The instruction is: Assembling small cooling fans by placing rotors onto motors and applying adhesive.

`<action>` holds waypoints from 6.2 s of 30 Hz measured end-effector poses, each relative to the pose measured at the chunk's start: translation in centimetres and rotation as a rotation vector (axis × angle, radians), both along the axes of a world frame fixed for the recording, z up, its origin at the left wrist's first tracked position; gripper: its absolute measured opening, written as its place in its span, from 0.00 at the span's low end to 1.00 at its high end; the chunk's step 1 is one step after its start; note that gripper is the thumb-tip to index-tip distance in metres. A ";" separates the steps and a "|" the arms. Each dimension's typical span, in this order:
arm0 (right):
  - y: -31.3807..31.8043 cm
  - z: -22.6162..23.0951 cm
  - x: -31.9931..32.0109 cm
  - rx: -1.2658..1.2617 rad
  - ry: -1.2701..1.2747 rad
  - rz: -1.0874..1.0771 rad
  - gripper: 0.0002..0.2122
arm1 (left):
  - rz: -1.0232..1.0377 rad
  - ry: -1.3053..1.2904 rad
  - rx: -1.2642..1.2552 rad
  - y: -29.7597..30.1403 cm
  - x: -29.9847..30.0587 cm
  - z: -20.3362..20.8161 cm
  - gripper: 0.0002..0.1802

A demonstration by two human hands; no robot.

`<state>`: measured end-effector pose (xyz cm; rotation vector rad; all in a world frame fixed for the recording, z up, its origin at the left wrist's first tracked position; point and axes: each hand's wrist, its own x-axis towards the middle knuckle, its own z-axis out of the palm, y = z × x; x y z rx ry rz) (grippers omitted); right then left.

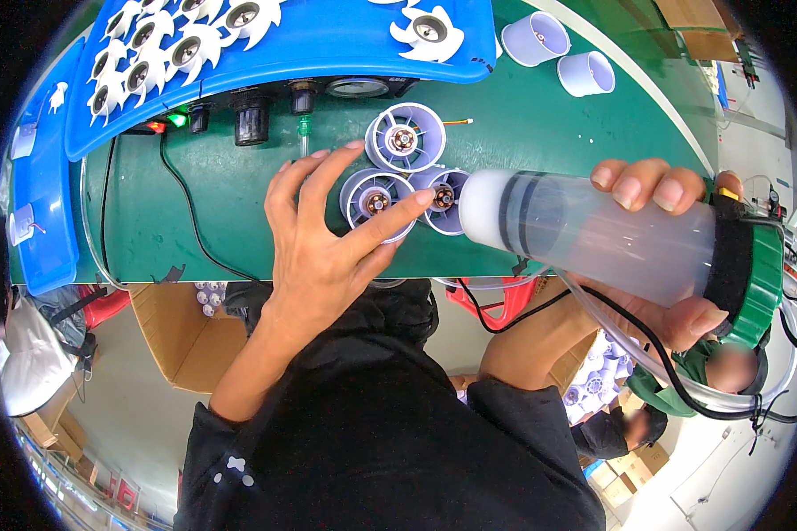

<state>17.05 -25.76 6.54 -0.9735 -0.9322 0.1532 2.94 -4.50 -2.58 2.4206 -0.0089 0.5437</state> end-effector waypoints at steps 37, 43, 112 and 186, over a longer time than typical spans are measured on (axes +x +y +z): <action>-2.9 -4.2 1.0 -1.515 -0.069 -0.912 0.34 | -0.060 -0.129 -0.803 4.7 -1.9 -0.5 0.39; -1.8 -0.7 1.6 -1.665 -0.131 -1.032 0.31 | 0.048 0.062 -0.657 5.1 -2.1 0.9 0.36; 10.4 0.7 -4.4 -0.915 -0.385 -0.137 0.04 | -0.078 0.049 -0.402 5.5 -1.3 4.5 0.36; 16.6 -0.5 6.6 -1.151 -1.312 -0.632 0.04 | 0.013 0.157 -0.166 -0.5 4.7 2.9 0.39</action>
